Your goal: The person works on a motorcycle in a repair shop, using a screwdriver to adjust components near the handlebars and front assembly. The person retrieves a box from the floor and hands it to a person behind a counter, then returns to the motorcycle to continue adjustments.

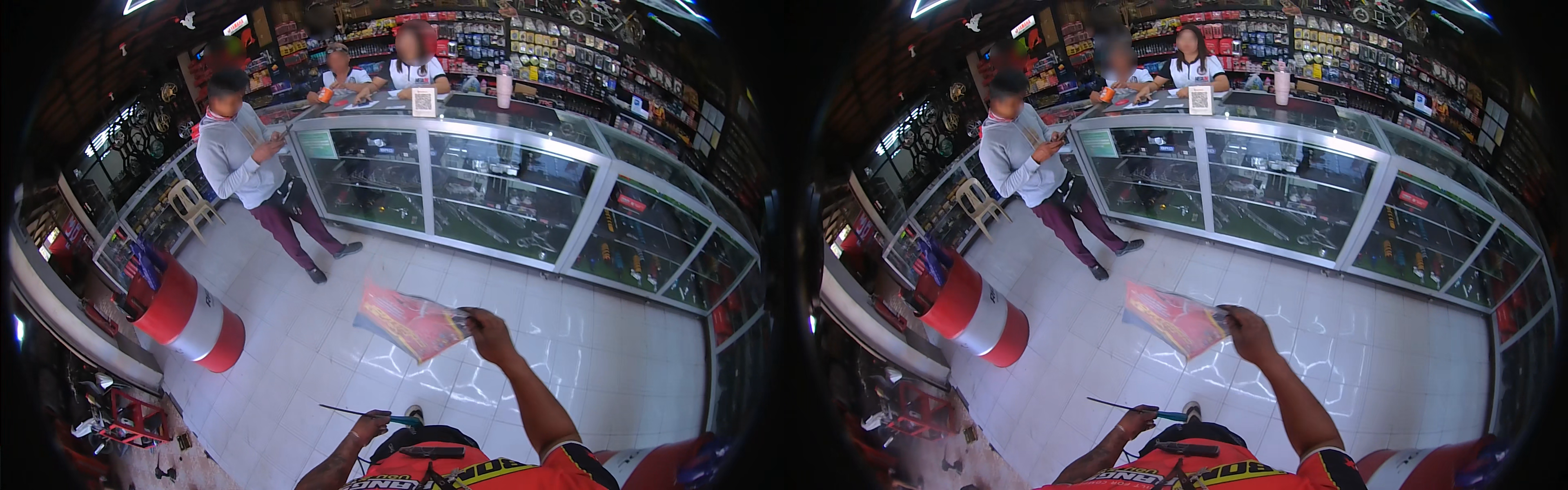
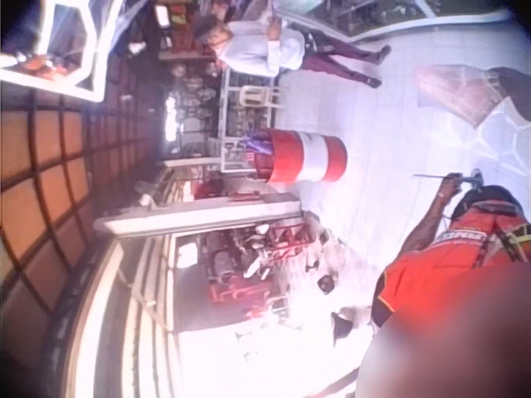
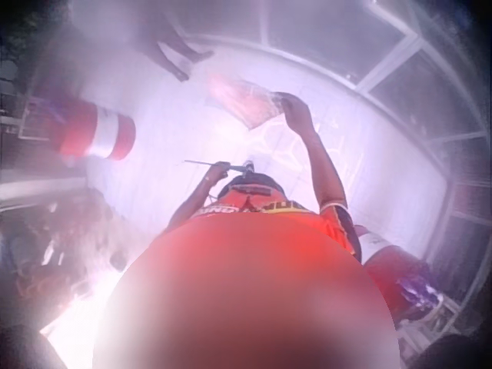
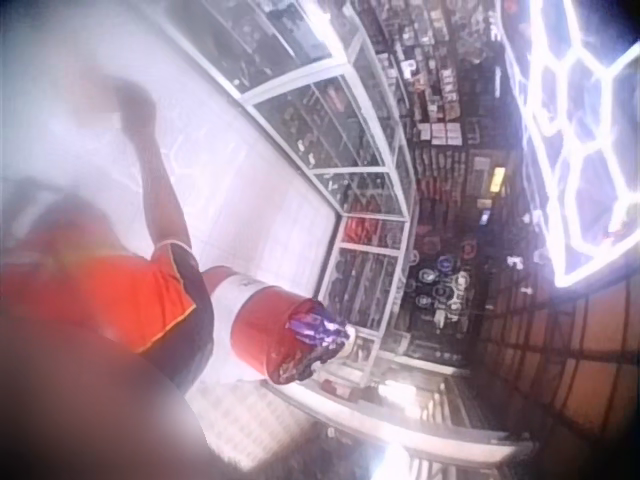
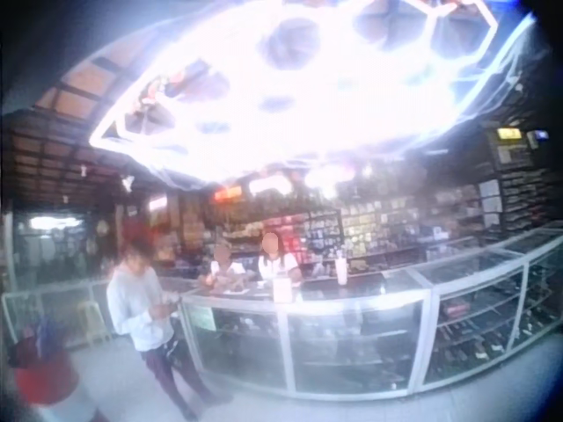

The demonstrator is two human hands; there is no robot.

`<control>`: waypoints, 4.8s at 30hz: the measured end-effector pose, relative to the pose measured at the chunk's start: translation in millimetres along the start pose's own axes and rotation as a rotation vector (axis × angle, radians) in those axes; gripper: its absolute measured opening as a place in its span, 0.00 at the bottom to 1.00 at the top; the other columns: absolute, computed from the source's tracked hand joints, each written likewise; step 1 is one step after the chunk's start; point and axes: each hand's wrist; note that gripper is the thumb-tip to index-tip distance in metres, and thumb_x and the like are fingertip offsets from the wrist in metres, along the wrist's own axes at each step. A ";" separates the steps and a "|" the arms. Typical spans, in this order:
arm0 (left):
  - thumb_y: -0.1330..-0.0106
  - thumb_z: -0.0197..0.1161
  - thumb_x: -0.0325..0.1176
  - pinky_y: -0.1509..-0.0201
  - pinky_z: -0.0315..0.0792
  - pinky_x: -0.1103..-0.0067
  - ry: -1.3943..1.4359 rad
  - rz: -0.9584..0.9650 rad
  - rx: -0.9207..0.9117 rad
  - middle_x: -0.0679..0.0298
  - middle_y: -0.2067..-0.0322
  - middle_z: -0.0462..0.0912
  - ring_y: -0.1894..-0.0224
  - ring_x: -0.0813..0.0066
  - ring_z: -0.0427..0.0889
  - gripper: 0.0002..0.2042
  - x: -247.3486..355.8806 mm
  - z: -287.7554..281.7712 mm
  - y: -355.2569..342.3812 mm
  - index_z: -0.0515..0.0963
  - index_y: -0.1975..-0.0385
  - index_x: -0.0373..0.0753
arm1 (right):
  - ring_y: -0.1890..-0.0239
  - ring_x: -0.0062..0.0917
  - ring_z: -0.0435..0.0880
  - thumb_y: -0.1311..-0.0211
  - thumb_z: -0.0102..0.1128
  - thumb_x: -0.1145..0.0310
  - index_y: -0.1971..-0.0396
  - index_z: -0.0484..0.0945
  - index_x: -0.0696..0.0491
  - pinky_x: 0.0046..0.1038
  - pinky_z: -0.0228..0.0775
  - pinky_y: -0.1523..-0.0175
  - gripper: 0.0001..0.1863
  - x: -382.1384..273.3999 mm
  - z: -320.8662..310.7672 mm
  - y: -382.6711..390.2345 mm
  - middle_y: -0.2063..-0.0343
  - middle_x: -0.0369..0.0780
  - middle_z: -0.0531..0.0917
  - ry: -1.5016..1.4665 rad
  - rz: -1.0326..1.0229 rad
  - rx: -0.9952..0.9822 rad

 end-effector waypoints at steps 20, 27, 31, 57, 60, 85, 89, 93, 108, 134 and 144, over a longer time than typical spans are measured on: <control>0.35 0.67 0.34 0.55 0.77 0.73 0.153 -0.098 0.044 0.70 0.68 0.76 0.67 0.78 0.75 0.19 227.7 -64.7 -261.6 0.77 0.46 0.37 | 0.58 0.51 0.82 0.37 0.58 0.70 0.58 0.80 0.60 0.41 0.73 0.52 0.12 218.9 -171.1 -454.5 0.63 0.53 0.83 0.504 -0.029 0.296; 0.35 0.66 0.34 0.55 0.77 0.72 0.230 -0.034 0.142 0.68 0.66 0.77 0.65 0.77 0.75 0.17 332.2 -14.8 -317.2 0.76 0.48 0.39 | 0.57 0.52 0.81 0.38 0.55 0.61 0.64 0.82 0.56 0.47 0.72 0.52 0.14 316.0 -256.4 -734.7 0.65 0.54 0.83 0.801 -0.067 0.234; 0.34 0.66 0.33 0.55 0.77 0.73 0.235 0.060 0.163 0.68 0.66 0.76 0.65 0.77 0.75 0.14 408.6 19.4 -351.4 0.77 0.51 0.39 | 0.52 0.49 0.82 0.38 0.53 0.58 0.57 0.85 0.52 0.45 0.73 0.45 0.18 345.6 -293.7 -876.1 0.58 0.52 0.84 0.779 0.012 0.476; 0.36 0.67 0.30 0.54 0.78 0.68 0.403 0.091 0.238 0.70 0.69 0.74 0.69 0.79 0.73 0.15 534.4 89.2 -493.8 0.77 0.50 0.38 | 0.46 0.41 0.79 0.40 0.62 0.62 0.56 0.85 0.49 0.37 0.70 0.40 0.14 561.4 -128.6 -940.4 0.51 0.46 0.82 0.201 -0.032 0.258; 0.36 0.67 0.30 0.54 0.77 0.67 0.438 0.095 0.252 0.69 0.69 0.75 0.69 0.78 0.74 0.15 535.8 129.0 -492.7 0.77 0.50 0.37 | 0.46 0.42 0.79 0.40 0.63 0.62 0.55 0.85 0.49 0.39 0.70 0.40 0.15 575.3 -126.8 -945.9 0.52 0.46 0.82 0.228 -0.020 0.160; 0.41 0.72 0.29 0.59 0.80 0.73 0.250 0.304 0.336 0.63 0.67 0.78 0.67 0.75 0.78 0.19 373.1 222.8 -433.4 0.78 0.50 0.34 | 0.50 0.46 0.82 0.55 0.74 0.53 0.45 0.77 0.53 0.43 0.74 0.46 0.36 415.0 237.0 -450.9 0.55 0.50 0.83 0.147 -0.649 -1.684; 0.49 0.74 0.28 0.55 0.80 0.69 -0.042 0.437 0.355 0.54 0.59 0.84 0.61 0.60 0.83 0.21 313.8 221.3 -418.9 0.80 0.53 0.40 | 0.57 0.43 0.84 0.54 0.73 0.54 0.55 0.83 0.53 0.42 0.74 0.52 0.26 407.9 245.5 -407.7 0.63 0.48 0.86 0.227 -0.597 -1.829; 0.48 0.73 0.29 0.53 0.79 0.69 -0.059 0.455 0.397 0.58 0.61 0.85 0.58 0.58 0.83 0.17 296.4 236.1 -388.7 0.80 0.56 0.39 | 0.61 0.43 0.84 0.48 0.68 0.53 0.59 0.84 0.53 0.43 0.74 0.55 0.21 396.6 218.7 -383.2 0.65 0.48 0.86 0.115 -0.601 -1.750; 0.35 0.66 0.29 0.62 0.79 0.74 0.712 0.185 0.618 0.64 0.67 0.77 0.70 0.75 0.78 0.32 185.8 399.8 -246.8 0.60 0.32 0.47 | 0.61 0.41 0.87 0.44 0.55 0.43 0.69 0.86 0.54 0.43 0.76 0.54 0.27 744.7 8.1 -307.3 0.67 0.48 0.87 0.662 0.147 -1.293; 0.37 0.71 0.34 0.70 0.76 0.80 1.675 0.263 1.245 0.68 0.71 0.74 0.74 0.81 0.72 0.34 -282.7 514.4 105.7 0.62 0.32 0.44 | 0.87 0.23 0.77 0.30 0.58 0.57 0.55 0.79 0.56 0.24 0.66 0.85 0.17 89.0 286.8 10.0 0.79 0.38 0.79 0.065 -0.324 -1.520; 0.39 0.72 0.33 0.63 0.80 0.73 2.197 0.267 1.378 0.66 0.67 0.75 0.73 0.78 0.73 0.39 -415.9 526.9 177.0 0.55 0.30 0.46 | 0.79 0.19 0.79 0.32 0.61 0.60 0.53 0.81 0.58 0.22 0.70 0.77 0.17 -152.8 288.0 357.3 0.74 0.37 0.82 0.143 -0.591 -2.199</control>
Point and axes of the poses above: each hand's wrist, its own y-axis away from the middle knuckle, its own z-axis out of the palm, x = y × z
